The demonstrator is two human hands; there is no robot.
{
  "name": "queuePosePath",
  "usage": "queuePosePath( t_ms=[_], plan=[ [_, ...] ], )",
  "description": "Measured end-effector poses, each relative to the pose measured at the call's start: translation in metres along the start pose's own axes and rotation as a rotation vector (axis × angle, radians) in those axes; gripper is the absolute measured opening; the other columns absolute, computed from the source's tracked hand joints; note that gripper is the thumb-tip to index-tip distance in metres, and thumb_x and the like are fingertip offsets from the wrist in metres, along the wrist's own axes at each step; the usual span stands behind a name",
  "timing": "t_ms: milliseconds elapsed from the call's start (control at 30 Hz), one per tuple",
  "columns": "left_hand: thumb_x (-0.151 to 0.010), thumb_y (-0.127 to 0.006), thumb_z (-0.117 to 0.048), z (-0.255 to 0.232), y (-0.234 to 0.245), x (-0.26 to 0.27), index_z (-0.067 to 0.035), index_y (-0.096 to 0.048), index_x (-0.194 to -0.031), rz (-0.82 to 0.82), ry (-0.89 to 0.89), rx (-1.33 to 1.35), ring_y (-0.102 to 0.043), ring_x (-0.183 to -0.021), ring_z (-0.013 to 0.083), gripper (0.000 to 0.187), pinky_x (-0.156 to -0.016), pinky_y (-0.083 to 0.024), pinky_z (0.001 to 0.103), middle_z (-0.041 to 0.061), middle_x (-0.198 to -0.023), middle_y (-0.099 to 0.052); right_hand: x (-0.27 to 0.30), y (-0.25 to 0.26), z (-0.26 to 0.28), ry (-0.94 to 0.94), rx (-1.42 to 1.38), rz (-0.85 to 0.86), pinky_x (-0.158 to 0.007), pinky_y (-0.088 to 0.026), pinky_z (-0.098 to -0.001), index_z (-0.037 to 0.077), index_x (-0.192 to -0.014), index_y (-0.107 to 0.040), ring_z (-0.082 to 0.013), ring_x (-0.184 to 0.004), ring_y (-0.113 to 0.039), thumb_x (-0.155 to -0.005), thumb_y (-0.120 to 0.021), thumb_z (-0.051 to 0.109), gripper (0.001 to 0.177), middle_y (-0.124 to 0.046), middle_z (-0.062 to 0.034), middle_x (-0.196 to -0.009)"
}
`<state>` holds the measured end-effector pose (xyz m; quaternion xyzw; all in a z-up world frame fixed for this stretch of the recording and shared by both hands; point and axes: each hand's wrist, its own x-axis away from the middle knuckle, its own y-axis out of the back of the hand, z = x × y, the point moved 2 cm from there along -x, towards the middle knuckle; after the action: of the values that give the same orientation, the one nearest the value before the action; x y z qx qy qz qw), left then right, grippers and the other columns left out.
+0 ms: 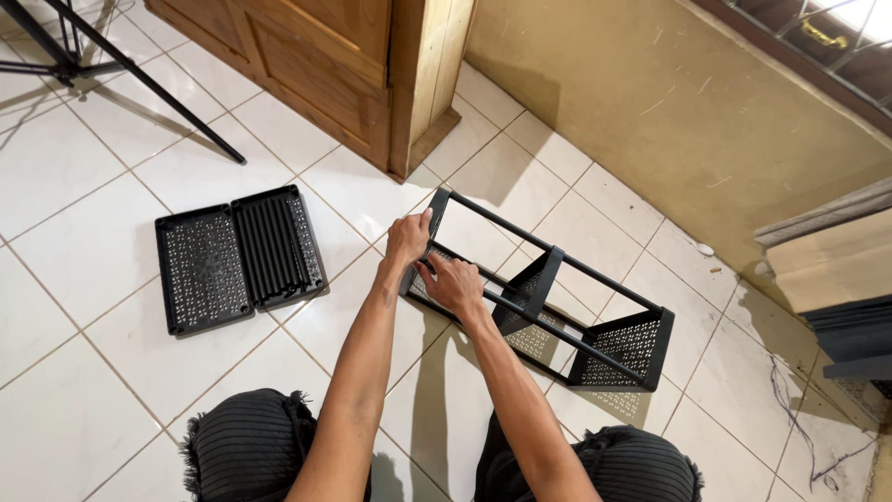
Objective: The person assembles a black metal shelving unit by inserting vertical poles into perforated shelves and securing them with small fasteners. They work on the floor, attaching legs and cross-braces to form a stable frame.
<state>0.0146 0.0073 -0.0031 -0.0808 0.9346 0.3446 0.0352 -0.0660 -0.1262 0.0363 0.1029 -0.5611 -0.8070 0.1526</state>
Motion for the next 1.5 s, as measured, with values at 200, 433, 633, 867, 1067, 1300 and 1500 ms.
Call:
queuePosePath(
  t_ms=[200, 433, 633, 867, 1067, 1300, 1500],
  plan=[
    [-0.107, -0.038, -0.049, 0.011, -0.005, -0.003, 0.001, -0.071, -0.086, 0.124, 0.104, 0.038, -0.067, -0.083, 0.0478, 0.064, -0.080, -0.052, 0.055, 0.028, -0.081, -0.070, 0.005, 0.004, 0.004, 0.019, 0.007, -0.023, -0.052, -0.046, -0.0466, 0.013, -0.104, -0.070, -0.0311, -0.047, -0.064, -0.102, -0.049, 0.056, 0.048, -0.061, -0.0109, -0.048],
    [-0.107, -0.042, -0.050, 0.003, 0.000, 0.000, 0.000, -0.072, -0.087, 0.084, 0.103, 0.048, -0.068, -0.083, 0.0479, 0.062, -0.079, -0.053, 0.054, 0.028, -0.083, -0.071, 0.001, -0.002, -0.004, 0.016, 0.041, 0.010, -0.055, -0.052, -0.0491, 0.011, -0.106, -0.066, -0.0347, -0.053, -0.067, -0.103, -0.048, 0.055, 0.048, -0.064, -0.0144, -0.053],
    [-0.100, -0.053, -0.050, -0.007, 0.010, 0.030, -0.001, -0.070, -0.093, -0.073, 0.010, 0.099, -0.069, -0.077, 0.0465, 0.053, -0.070, -0.054, 0.053, 0.027, -0.077, -0.070, -0.004, -0.010, -0.018, 0.051, 0.033, 0.045, -0.053, -0.054, -0.0498, 0.009, -0.107, -0.066, -0.0342, -0.053, -0.067, -0.102, -0.053, 0.045, 0.038, -0.066, -0.0150, -0.059],
    [-0.101, -0.053, -0.054, -0.014, 0.014, 0.033, -0.003, -0.064, -0.081, -0.027, 0.078, 0.105, -0.068, -0.065, 0.0399, 0.055, -0.063, -0.053, 0.052, 0.020, -0.065, -0.066, -0.003, -0.002, -0.020, 0.088, 0.013, -0.062, -0.053, -0.053, -0.0470, 0.013, -0.106, -0.073, -0.0334, -0.052, -0.066, -0.097, -0.059, 0.046, 0.037, -0.066, -0.0165, -0.057],
    [-0.102, -0.052, -0.052, -0.007, 0.005, 0.018, -0.005, -0.062, -0.078, 0.021, 0.111, 0.158, -0.065, -0.059, 0.0369, 0.054, -0.062, -0.050, 0.051, 0.017, -0.060, -0.063, -0.008, 0.007, -0.019, 0.044, 0.025, -0.030, -0.054, -0.053, -0.0478, 0.014, -0.105, -0.074, -0.0343, -0.052, -0.066, -0.097, -0.059, 0.050, 0.040, -0.066, -0.0162, -0.055],
    [-0.101, -0.055, -0.051, -0.004, -0.010, 0.012, -0.007, -0.062, -0.076, -0.040, 0.182, 0.241, -0.062, -0.055, 0.0310, 0.051, -0.059, -0.047, 0.047, 0.011, -0.057, -0.062, -0.014, 0.010, -0.026, 0.068, 0.077, -0.052, -0.054, -0.052, -0.0494, 0.013, -0.100, -0.074, -0.0365, -0.054, -0.065, -0.097, -0.059, 0.053, 0.042, -0.065, -0.0164, -0.056],
    [-0.100, -0.058, -0.052, -0.005, -0.013, 0.011, -0.006, -0.059, -0.072, -0.080, 0.167, 0.270, -0.056, -0.053, 0.0280, 0.054, -0.058, -0.044, 0.044, 0.009, -0.055, -0.057, -0.015, 0.011, -0.028, 0.038, 0.099, 0.007, -0.053, -0.050, -0.0483, 0.012, -0.100, -0.073, -0.0360, -0.051, -0.064, -0.098, -0.056, 0.055, 0.046, -0.063, -0.0154, -0.052]
  ],
)
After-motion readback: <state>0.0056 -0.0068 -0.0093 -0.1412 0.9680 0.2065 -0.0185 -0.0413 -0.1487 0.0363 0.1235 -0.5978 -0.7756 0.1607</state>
